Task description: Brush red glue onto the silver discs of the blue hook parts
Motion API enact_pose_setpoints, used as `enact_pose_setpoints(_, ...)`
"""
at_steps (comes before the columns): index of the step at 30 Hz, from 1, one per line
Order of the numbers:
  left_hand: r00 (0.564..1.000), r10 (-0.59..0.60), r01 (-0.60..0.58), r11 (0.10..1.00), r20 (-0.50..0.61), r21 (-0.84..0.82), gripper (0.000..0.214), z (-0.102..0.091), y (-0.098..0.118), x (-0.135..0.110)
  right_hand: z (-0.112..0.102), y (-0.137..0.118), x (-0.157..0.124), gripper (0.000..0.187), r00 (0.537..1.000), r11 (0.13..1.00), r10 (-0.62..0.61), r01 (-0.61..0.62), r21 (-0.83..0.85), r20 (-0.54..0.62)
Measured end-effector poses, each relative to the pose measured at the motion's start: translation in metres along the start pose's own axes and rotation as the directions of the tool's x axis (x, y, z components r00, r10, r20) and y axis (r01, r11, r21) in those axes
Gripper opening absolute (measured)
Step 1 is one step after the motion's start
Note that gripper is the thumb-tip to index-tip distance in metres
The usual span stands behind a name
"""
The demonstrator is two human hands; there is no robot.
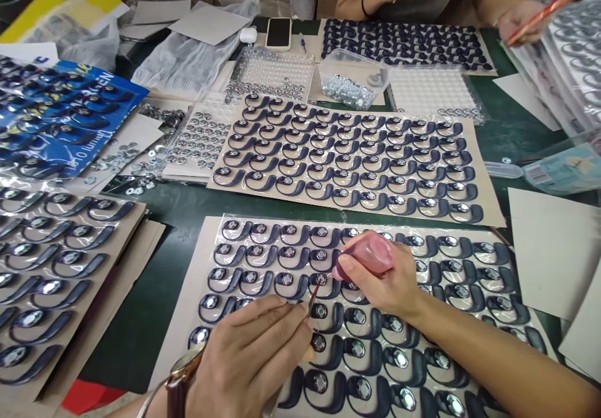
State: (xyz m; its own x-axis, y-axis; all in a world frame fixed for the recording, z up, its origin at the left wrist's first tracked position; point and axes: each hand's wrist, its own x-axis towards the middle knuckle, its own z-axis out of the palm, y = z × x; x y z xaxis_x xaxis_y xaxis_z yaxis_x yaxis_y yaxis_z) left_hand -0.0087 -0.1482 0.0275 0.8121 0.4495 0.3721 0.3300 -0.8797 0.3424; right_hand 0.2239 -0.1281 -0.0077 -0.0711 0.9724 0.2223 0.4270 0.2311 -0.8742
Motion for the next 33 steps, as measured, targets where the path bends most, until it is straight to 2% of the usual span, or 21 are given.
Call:
enact_pose_setpoints(4,0.998,-0.053,0.052,0.998,-0.015,-0.04,0.028,-0.002,-0.001,0.001,0.0,0.001,-0.001,0.011,0.999,0.999,-0.022,0.023,0.031,-0.034)
enact_pose_setpoints(10,0.999,-0.052,0.053,0.995,0.008,-0.08,0.033,-0.005,-0.006,0.005,0.001,0.001,-0.002,0.013,1.0,1.0,-0.005,0.005,0.031,0.01)
enact_pose_setpoints(16,0.98,-0.192,0.177,0.959,-0.045,-0.221,0.026,-0.005,-0.014,0.01,0.004,0.0,-0.001,0.01,0.985,0.986,-0.167,0.167,0.009,-0.046)
enact_pose_setpoints(21,0.965,-0.255,0.229,0.928,-0.055,-0.293,0.022,-0.005,-0.019,0.012,0.006,-0.001,-0.001,0.022,0.971,0.97,-0.239,0.24,0.038,-0.018)
enact_pose_setpoints(23,0.965,-0.254,0.226,0.929,-0.062,-0.293,0.022,-0.005,-0.018,0.012,0.002,-0.005,0.0,0.02,0.98,0.971,-0.2,0.199,0.136,-0.008)
enact_pose_setpoints(25,0.969,-0.236,0.208,0.938,-0.069,-0.278,0.023,-0.005,-0.017,0.012,-0.006,-0.01,0.004,0.015,0.996,0.969,-0.077,0.067,0.239,0.035)
enact_pose_setpoints(28,0.982,-0.173,0.152,0.961,-0.071,-0.232,0.026,-0.005,-0.014,0.009,-0.02,-0.015,0.015,0.016,0.986,0.968,0.106,-0.132,0.211,0.131)
enact_pose_setpoints(31,0.996,-0.082,0.076,0.987,-0.034,-0.144,0.029,-0.007,-0.012,0.008,-0.025,-0.011,0.025,0.018,0.983,0.982,0.12,-0.139,0.128,0.142)
enact_pose_setpoints(33,0.999,-0.036,0.033,0.997,-0.039,-0.071,0.026,-0.007,-0.013,0.011,-0.02,-0.005,0.029,0.018,0.994,0.991,0.073,-0.082,0.109,0.079)
